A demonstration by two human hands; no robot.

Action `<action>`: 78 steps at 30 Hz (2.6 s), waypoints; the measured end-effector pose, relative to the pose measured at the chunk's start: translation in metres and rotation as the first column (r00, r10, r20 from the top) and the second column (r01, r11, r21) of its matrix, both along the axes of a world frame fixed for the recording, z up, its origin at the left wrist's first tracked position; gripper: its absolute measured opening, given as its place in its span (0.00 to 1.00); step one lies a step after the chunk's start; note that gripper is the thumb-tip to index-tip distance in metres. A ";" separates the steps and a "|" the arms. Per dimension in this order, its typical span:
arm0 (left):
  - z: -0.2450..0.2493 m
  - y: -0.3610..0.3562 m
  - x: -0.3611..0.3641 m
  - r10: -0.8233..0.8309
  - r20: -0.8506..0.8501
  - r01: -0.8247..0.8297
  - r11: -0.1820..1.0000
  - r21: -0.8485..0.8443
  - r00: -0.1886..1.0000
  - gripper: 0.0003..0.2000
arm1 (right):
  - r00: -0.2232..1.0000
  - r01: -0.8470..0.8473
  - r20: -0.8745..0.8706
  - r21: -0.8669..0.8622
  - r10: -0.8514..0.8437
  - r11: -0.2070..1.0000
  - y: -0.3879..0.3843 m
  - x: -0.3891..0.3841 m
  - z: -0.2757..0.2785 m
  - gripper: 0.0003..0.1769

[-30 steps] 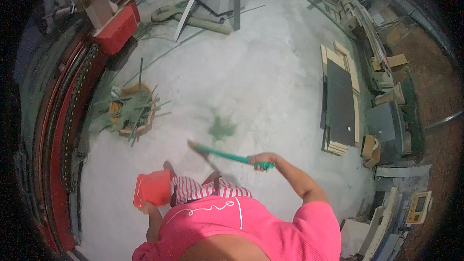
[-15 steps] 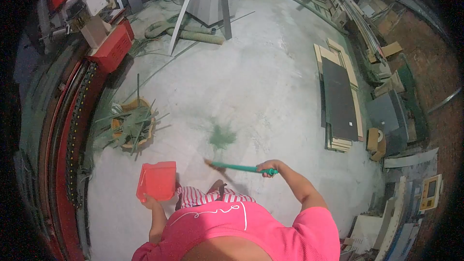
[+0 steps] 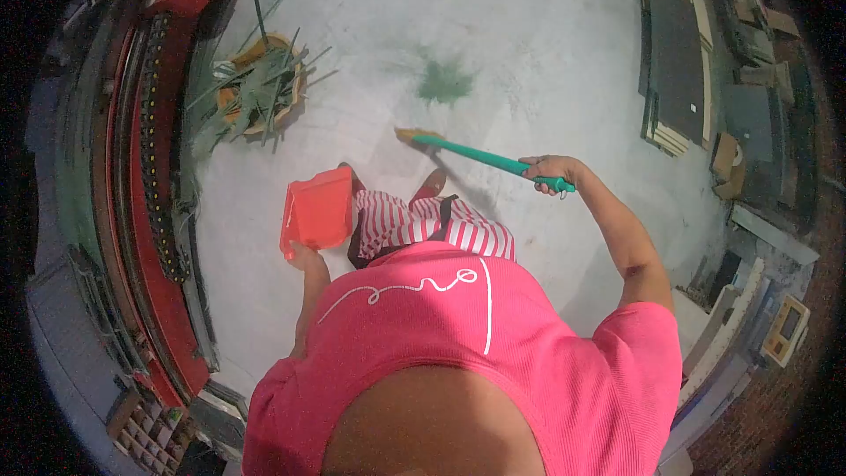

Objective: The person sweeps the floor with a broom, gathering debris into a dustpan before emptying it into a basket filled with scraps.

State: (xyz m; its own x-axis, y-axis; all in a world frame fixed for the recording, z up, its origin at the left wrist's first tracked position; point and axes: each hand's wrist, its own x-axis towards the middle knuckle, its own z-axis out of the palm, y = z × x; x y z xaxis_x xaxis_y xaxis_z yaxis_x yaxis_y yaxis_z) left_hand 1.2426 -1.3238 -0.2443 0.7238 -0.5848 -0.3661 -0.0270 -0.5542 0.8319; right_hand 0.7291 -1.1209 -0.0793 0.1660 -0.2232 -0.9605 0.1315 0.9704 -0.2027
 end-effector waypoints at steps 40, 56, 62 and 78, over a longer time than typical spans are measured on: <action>0.039 -0.036 -0.063 -0.338 -0.023 0.332 0.933 -0.137 0.941 0.14 | -0.092 0.986 -0.072 -0.144 -0.993 -0.081 0.191 -0.054 -0.151 0.12; 0.050 -0.041 -0.095 -0.211 -0.215 0.188 0.974 -0.123 0.954 0.17 | 0.507 0.844 0.111 -0.264 -0.855 0.467 -0.050 0.074 -0.136 0.25; 0.046 -0.031 -0.064 -0.221 -0.114 0.210 0.972 -0.102 0.968 0.18 | 0.445 0.895 0.315 -0.141 -0.838 0.423 -0.039 0.078 -0.066 0.32; 0.016 -0.024 -0.021 -0.268 -0.124 0.260 0.962 -0.078 0.955 0.14 | 0.248 0.955 0.352 0.068 -0.902 0.289 -0.038 0.089 -0.122 0.09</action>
